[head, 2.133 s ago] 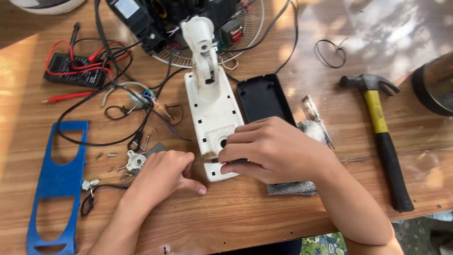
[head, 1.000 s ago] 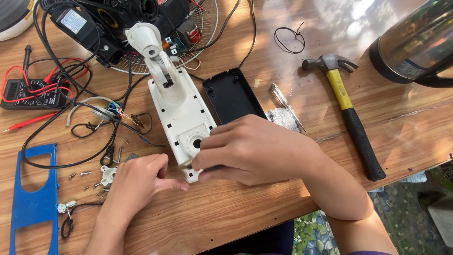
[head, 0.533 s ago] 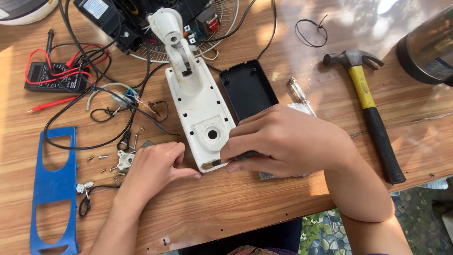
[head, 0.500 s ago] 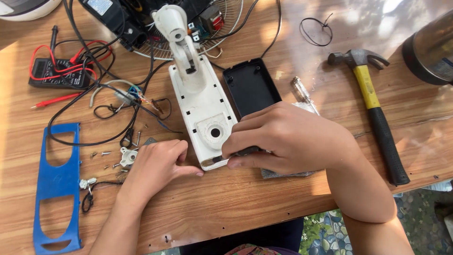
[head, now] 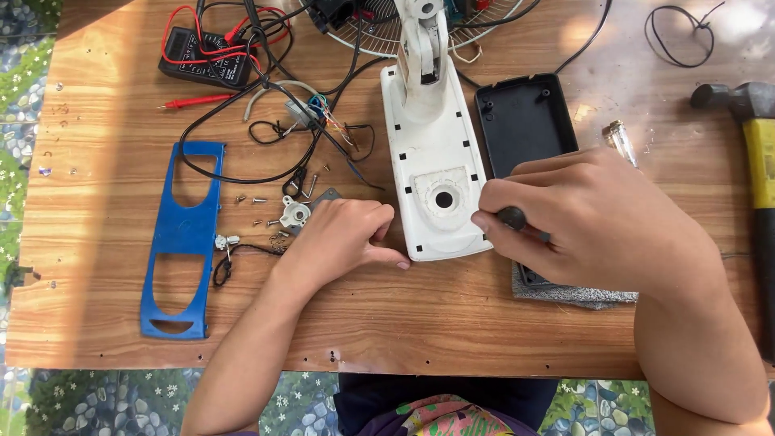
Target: Using a small brush to clean dust and debris from the internal plastic housing of an appliance.
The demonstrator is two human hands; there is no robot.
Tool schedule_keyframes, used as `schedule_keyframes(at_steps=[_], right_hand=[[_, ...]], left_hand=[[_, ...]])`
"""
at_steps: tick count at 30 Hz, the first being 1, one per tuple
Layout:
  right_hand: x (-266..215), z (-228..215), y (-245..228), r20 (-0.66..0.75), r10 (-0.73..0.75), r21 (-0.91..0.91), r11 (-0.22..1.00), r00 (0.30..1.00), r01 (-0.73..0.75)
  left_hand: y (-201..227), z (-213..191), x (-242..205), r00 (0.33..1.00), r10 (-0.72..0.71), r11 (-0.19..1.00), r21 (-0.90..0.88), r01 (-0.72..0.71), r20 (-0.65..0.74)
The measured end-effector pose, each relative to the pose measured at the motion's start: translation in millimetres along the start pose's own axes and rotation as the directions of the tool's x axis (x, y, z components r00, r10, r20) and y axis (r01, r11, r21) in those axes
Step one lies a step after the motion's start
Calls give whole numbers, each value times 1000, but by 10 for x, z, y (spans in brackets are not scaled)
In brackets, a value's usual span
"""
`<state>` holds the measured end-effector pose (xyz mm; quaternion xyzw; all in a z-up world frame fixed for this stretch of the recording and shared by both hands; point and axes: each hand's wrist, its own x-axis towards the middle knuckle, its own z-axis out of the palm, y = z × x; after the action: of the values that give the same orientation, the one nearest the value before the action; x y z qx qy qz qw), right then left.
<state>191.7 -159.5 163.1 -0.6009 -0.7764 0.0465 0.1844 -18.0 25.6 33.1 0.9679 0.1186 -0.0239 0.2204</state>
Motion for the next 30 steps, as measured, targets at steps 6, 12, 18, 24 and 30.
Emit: schedule_keyframes(at_steps=[6, 12, 18, 24, 30], right_hand=[[-30, 55, 114, -31, 102, -268, 957, 994, -107], [-29, 19, 92, -118, 82, -136, 986, 990, -98], [-37, 4, 47, -85, 156, -180, 969, 984, -170], [-58, -31, -58, -136, 133, -209, 965, 982, -160], [-11, 7, -28, -134, 72, -179, 979, 988, -96]], left_hand=[[-5, 6, 5, 1000, 5, 1000, -5, -5, -3], [-14, 19, 4, 1000, 11, 1000, -3, -11, -9], [-28, 35, 8, 1000, 17, 1000, 6, -16, -15], [-11, 19, 0, 1000, 24, 1000, 3, -24, -14], [2, 1, -1, 1000, 28, 1000, 2, -28, -9]])
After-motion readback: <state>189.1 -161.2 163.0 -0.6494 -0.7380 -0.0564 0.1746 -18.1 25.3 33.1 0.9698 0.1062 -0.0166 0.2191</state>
